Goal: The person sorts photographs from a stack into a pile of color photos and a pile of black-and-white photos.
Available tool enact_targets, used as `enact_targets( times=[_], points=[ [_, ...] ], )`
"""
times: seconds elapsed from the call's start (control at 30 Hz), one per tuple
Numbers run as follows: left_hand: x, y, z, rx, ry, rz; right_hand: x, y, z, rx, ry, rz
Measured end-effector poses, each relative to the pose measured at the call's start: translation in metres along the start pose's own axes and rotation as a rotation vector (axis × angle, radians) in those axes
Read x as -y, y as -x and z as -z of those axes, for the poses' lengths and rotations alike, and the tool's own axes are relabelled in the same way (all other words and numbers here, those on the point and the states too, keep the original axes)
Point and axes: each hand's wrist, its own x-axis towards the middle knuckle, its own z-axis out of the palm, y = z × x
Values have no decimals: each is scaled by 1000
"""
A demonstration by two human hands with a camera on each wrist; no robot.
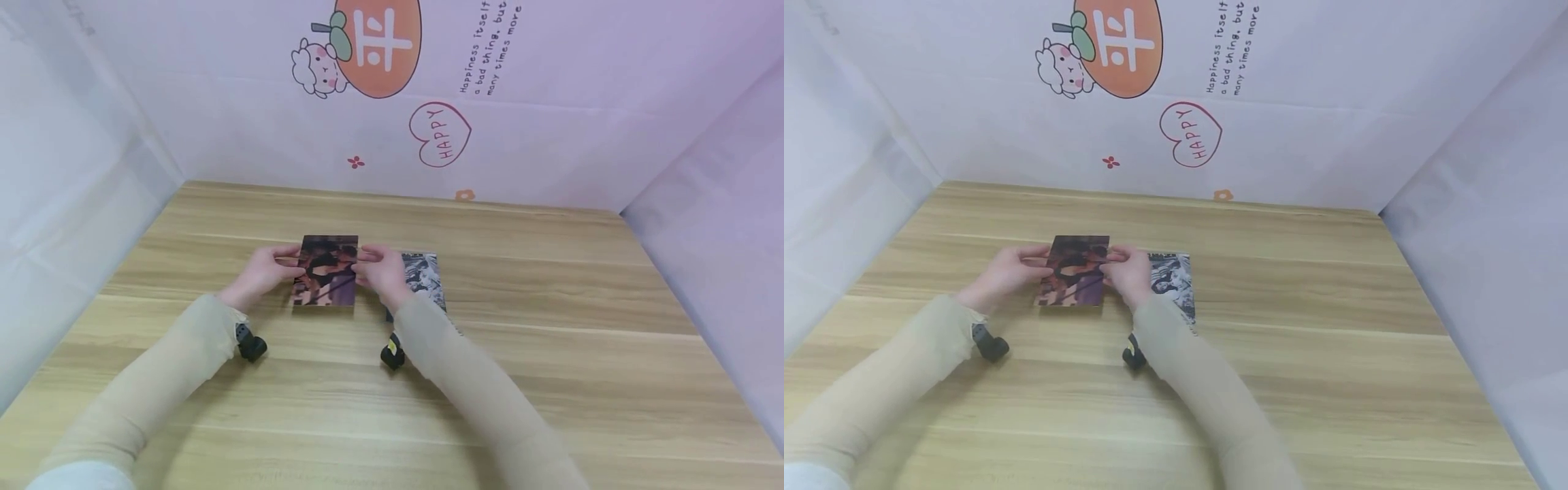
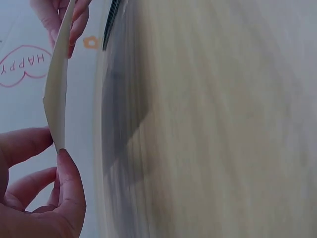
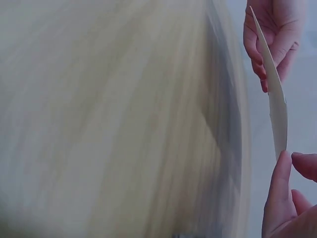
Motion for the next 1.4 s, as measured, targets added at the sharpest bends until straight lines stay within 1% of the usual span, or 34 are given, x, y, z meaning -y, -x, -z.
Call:
enact_targets(
  times=[0.1,0.2,0.37,0.47,0.6,0.8,0.97,1.13,1.27,1.4],
  points=[
    [4,0,8,13,-27,18,-2,-4,-10,-5,-1,-5],
    [7,-1,14,24,-58,11,-5,-8,-18,-12,5,-22],
    [12,-4,18,29,-116,-3,-11,-15,-25,-4,29,-59],
    [16,-5,20,41,-126,-19,-12,-17,-28,10,35,-79],
    [20,-5,24,65,-129,-33,-12,-19,-33,29,59,-76],
    [20,-5,28,93,-145,-27,-12,-22,-36,32,180,-51],
    [20,-6,29,114,-190,-44,-11,-23,-38,22,284,-36],
    [20,-7,29,100,-240,-61,-9,-24,-39,23,389,-23],
    [19,-5,27,92,-306,-63,-9,-23,-39,25,440,-28],
    [21,-2,25,113,-343,-55,-12,-20,-38,30,455,-53]
  ],
)
